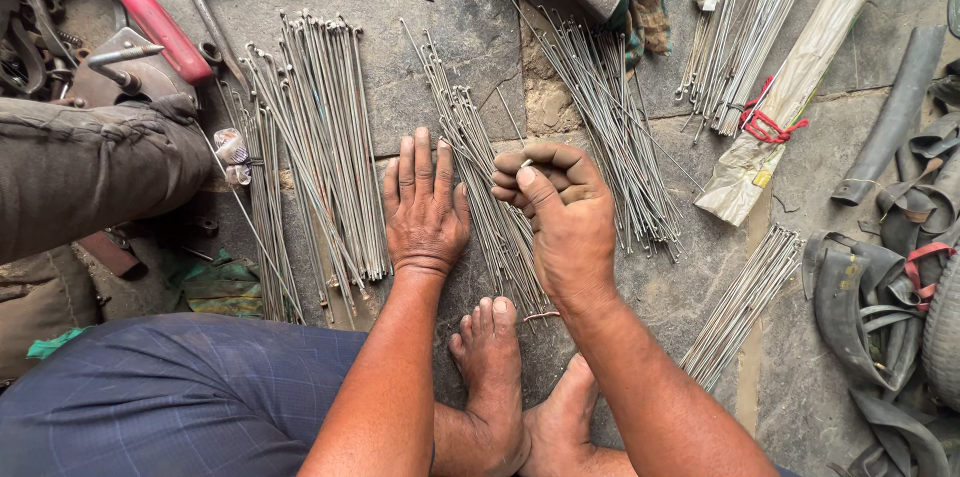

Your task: The person sits on the floor and sorts bicycle spokes by picking them up from piles and grouping them together.

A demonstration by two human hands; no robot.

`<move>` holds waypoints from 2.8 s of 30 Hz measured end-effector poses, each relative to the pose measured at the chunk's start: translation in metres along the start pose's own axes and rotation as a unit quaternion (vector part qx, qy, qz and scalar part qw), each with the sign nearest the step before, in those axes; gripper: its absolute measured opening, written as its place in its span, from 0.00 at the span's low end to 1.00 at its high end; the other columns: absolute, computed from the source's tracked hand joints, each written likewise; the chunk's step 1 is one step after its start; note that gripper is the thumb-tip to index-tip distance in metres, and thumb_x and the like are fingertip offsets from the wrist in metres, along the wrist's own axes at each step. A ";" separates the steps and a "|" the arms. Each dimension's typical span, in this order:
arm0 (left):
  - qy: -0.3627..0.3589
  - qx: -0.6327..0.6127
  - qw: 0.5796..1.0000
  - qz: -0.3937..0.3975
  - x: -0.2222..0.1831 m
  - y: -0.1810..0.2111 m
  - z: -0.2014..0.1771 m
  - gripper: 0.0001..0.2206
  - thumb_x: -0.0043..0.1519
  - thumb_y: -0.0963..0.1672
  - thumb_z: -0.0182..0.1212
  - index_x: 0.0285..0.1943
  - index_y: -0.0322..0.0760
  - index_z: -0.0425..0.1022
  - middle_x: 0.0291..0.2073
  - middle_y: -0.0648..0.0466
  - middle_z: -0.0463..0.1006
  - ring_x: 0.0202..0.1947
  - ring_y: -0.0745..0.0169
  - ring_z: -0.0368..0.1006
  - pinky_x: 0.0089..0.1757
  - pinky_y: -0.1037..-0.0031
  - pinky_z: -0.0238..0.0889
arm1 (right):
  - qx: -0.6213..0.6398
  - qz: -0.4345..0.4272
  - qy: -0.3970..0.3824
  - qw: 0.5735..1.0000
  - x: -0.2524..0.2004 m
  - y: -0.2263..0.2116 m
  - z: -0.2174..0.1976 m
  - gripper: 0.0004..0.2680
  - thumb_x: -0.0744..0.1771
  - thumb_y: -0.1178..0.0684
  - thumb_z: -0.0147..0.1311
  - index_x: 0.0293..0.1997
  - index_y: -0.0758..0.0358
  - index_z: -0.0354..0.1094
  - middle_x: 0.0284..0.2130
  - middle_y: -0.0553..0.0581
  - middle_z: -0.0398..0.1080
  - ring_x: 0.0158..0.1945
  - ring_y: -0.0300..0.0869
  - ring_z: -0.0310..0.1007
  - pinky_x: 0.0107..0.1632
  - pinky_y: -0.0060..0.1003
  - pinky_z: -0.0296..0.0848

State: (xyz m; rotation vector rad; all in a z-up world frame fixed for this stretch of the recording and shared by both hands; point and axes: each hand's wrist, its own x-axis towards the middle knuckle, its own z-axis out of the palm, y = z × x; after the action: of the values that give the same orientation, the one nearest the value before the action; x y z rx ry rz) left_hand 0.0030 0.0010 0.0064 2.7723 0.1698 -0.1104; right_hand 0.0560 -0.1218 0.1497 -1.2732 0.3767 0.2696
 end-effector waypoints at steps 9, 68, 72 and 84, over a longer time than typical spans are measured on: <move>0.012 -0.016 1.000 0.004 0.000 0.000 -0.001 0.28 0.68 0.50 0.49 0.78 0.38 0.59 0.79 0.46 0.49 0.79 0.50 0.41 0.72 0.57 0.31 | 0.114 0.039 -0.023 0.992 -0.005 -0.002 -0.016 0.08 0.69 0.63 0.53 0.54 0.67 0.63 0.46 0.68 0.75 0.48 0.49 0.78 0.54 0.44 0.78; -0.400 -0.044 0.887 0.224 -0.128 0.200 -0.173 0.20 0.63 0.50 0.58 0.65 0.46 0.73 0.51 0.45 0.82 0.52 0.46 0.79 0.53 0.61 0.71 | -0.560 0.214 0.396 0.696 -0.234 0.121 -0.503 0.05 0.66 0.53 0.57 0.37 0.51 0.81 0.40 0.63 0.78 0.45 0.60 0.77 0.48 0.50 0.77; -0.407 -0.015 0.877 0.254 -0.123 0.199 -0.151 0.19 0.63 0.49 0.57 0.63 0.44 0.72 0.52 0.46 0.80 0.52 0.45 0.78 0.52 0.60 0.71 | -0.534 0.220 0.318 0.752 -0.228 0.109 -0.506 0.04 0.64 0.52 0.60 0.37 0.55 0.79 0.37 0.63 0.80 0.42 0.57 0.79 0.48 0.49 0.78; -0.416 0.064 0.879 0.226 -0.113 0.177 -0.124 0.18 0.64 0.50 0.58 0.62 0.46 0.72 0.50 0.46 0.81 0.54 0.45 0.77 0.54 0.57 0.69 | -0.563 0.282 0.344 0.697 -0.227 0.117 -0.517 0.08 0.61 0.49 0.67 0.40 0.55 0.81 0.45 0.62 0.78 0.49 0.55 0.77 0.53 0.46 0.76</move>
State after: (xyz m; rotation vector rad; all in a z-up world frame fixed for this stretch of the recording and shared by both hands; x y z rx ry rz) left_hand -0.0785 -0.1308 0.1948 2.5308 -0.7170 -1.1779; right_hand -0.2614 -0.5841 0.0157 -2.4668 1.4209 0.5932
